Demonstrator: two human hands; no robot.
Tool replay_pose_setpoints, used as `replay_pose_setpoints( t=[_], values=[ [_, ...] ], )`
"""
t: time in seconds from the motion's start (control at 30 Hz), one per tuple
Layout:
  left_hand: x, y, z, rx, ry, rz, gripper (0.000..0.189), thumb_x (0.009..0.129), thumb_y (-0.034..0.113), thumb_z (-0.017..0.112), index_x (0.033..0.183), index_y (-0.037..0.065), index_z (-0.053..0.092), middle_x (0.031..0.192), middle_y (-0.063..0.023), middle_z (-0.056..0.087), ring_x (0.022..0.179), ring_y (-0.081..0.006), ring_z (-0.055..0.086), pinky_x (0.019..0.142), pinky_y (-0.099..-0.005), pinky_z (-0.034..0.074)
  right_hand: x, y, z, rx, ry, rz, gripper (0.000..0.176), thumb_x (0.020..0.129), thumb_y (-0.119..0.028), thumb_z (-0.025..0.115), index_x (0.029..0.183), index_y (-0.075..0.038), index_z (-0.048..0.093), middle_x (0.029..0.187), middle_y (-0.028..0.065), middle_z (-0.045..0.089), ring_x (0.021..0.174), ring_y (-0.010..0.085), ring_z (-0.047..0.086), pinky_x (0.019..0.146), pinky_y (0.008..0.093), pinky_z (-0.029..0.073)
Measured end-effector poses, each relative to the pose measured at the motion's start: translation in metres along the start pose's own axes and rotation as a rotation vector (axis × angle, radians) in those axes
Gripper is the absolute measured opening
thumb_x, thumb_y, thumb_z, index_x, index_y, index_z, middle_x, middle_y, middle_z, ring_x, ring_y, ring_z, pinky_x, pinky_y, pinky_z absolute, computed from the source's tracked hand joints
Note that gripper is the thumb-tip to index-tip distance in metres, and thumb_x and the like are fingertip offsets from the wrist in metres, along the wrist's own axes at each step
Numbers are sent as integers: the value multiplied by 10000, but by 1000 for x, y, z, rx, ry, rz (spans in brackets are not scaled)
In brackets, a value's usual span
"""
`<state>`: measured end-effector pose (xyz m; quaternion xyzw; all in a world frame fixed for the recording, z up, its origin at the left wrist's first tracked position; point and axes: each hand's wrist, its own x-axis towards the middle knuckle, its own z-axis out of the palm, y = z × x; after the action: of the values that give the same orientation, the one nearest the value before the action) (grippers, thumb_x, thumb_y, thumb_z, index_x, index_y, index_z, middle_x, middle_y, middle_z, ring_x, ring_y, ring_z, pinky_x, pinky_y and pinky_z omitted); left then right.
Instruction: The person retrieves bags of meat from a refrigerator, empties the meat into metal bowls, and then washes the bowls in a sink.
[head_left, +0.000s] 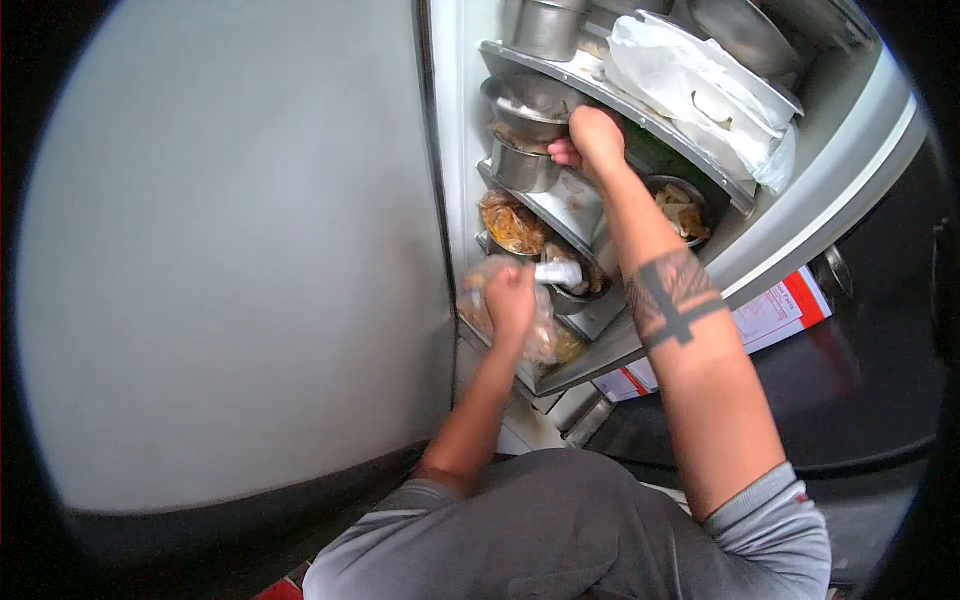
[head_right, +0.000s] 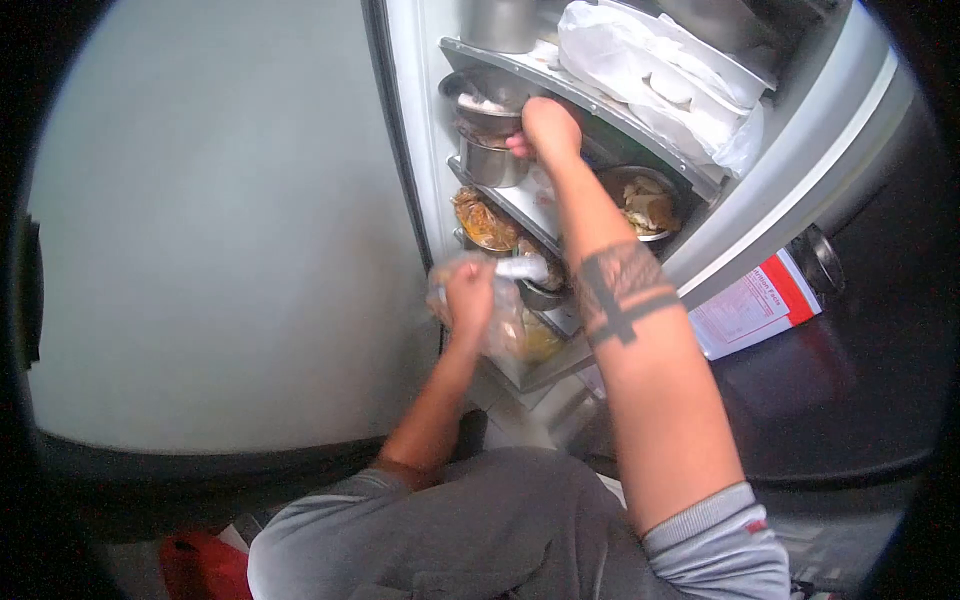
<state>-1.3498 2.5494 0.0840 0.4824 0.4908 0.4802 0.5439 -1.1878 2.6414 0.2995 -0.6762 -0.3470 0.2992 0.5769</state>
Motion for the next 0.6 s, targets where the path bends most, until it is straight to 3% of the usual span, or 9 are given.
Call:
replay_pose_setpoints(
  t=[0.03,0.2,0.27,0.33,0.4,0.47,0.5,0.53,0.6],
  values=[
    [-10,-28,-3,27,-36,0,320,890,254,732,748,-14,628,661,-111,632,644,-147,557,637,-379,463,12,-3,3,-15,7,48,329,987,-201,429,1154,32,591,832,132,673,564,224,671,498,373,591],
    [-62,-113,-41,337,-226,-77,317,896,268,705,817,-38,684,733,-180,693,694,-251,671,686,-428,508,60,12,-2,-100,-32,167,255,968,-222,465,1115,-44,572,792,98,613,582,194,662,503,368,591],
    [-84,-177,-45,196,-314,-321,308,882,259,703,819,-43,687,768,-200,708,717,-306,697,696,-440,518,52,9,-4,-113,-7,162,252,965,-239,487,1110,-50,571,772,93,598,605,202,672,503,366,592],
    [-123,-139,-59,261,-394,-353,309,875,265,707,813,-37,688,766,-202,707,705,-300,690,687,-439,517,64,22,-5,-105,0,145,238,963,-245,491,1083,-56,569,791,96,598,611,216,674,504,367,591],
    [-136,-122,-63,324,-485,-353,310,868,271,712,808,-32,688,764,-204,706,693,-293,684,678,-438,516,82,29,-9,-46,-93,273,314,970,-285,473,1144,-47,579,861,117,624,616,228,677,512,375,595],
    [-129,-121,-61,476,-620,-216,320,858,287,724,799,-24,676,742,-191,687,684,-284,666,682,-433,511,29,4,-5,-78,1,163,435,980,-321,446,1218,18,578,941,159,671,627,254,688,534,383,602],
    [-129,-126,-58,477,-636,-193,320,858,287,724,799,-24,676,742,-191,687,684,-284,666,682,-433,511,5,1,-7,-97,64,42,650,1012,-535,496,1225,73,581,855,156,696,664,246,720,554,390,616],
    [-131,-135,-55,460,-603,-47,315,865,283,722,805,-21,665,737,-184,674,683,-275,654,681,-425,508,-7,10,-16,-182,95,26,628,983,-566,562,1172,31,614,871,153,702,693,225,710,550,371,592],
    [-135,-163,-52,429,-556,119,309,871,278,720,810,-18,655,733,-176,660,682,-266,643,680,-417,505,-81,56,-12,-252,285,-560,421,986,-418,640,970,2,618,802,95,667,733,199,661,663,358,547]
  ],
)
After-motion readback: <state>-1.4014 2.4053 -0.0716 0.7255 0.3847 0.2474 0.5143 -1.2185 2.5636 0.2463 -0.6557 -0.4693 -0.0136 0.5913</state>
